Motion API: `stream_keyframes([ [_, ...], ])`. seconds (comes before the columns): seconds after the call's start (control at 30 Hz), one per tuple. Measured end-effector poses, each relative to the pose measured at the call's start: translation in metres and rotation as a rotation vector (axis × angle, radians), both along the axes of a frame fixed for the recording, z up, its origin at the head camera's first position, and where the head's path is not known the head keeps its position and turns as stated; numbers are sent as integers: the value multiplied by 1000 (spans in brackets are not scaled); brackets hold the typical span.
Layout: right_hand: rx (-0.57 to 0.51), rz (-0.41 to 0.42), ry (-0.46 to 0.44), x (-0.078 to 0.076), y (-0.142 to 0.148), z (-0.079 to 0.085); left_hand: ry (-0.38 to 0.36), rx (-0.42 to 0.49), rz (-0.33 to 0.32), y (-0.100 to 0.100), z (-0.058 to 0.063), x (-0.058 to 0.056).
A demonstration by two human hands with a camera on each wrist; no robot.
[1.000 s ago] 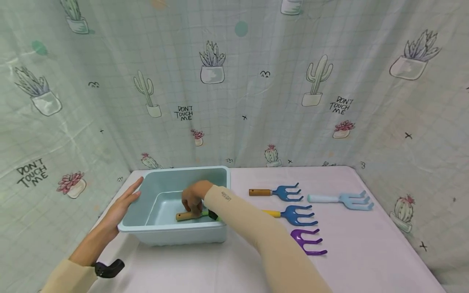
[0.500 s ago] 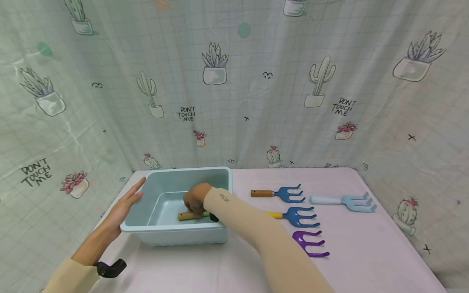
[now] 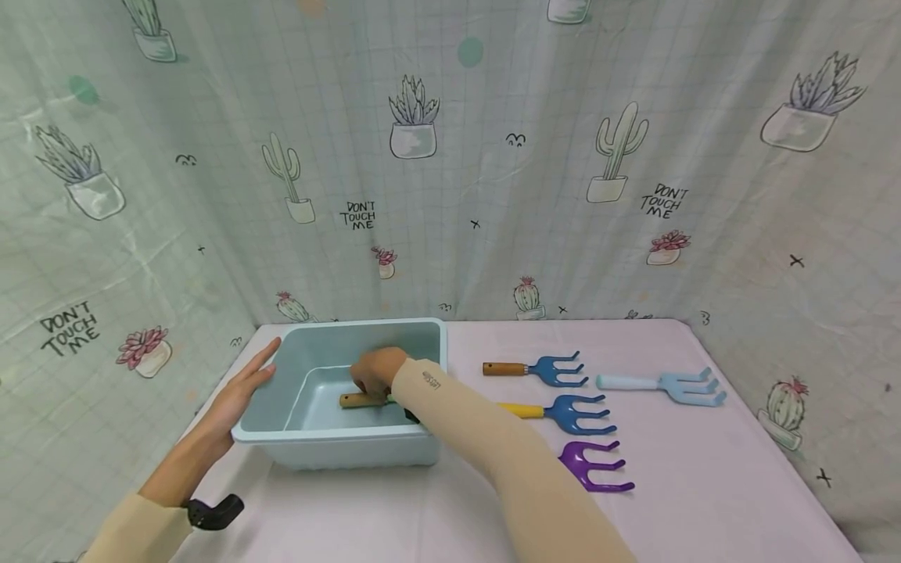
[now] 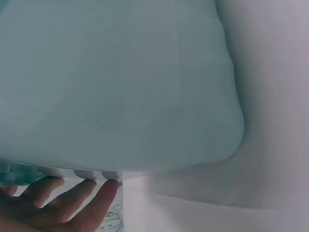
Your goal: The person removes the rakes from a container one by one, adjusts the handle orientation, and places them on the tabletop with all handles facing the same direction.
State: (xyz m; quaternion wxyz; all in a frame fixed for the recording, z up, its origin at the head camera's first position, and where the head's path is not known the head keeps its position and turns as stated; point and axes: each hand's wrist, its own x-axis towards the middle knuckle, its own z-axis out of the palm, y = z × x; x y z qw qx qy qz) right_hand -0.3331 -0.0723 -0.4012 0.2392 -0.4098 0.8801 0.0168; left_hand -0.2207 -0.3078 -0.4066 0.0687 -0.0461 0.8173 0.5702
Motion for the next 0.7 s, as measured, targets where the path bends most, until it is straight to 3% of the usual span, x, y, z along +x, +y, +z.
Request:
stream_keyframes([
  [0.7,-125,-10,-98,-6,-2,-2,-9,-6,6,1,2,-1],
])
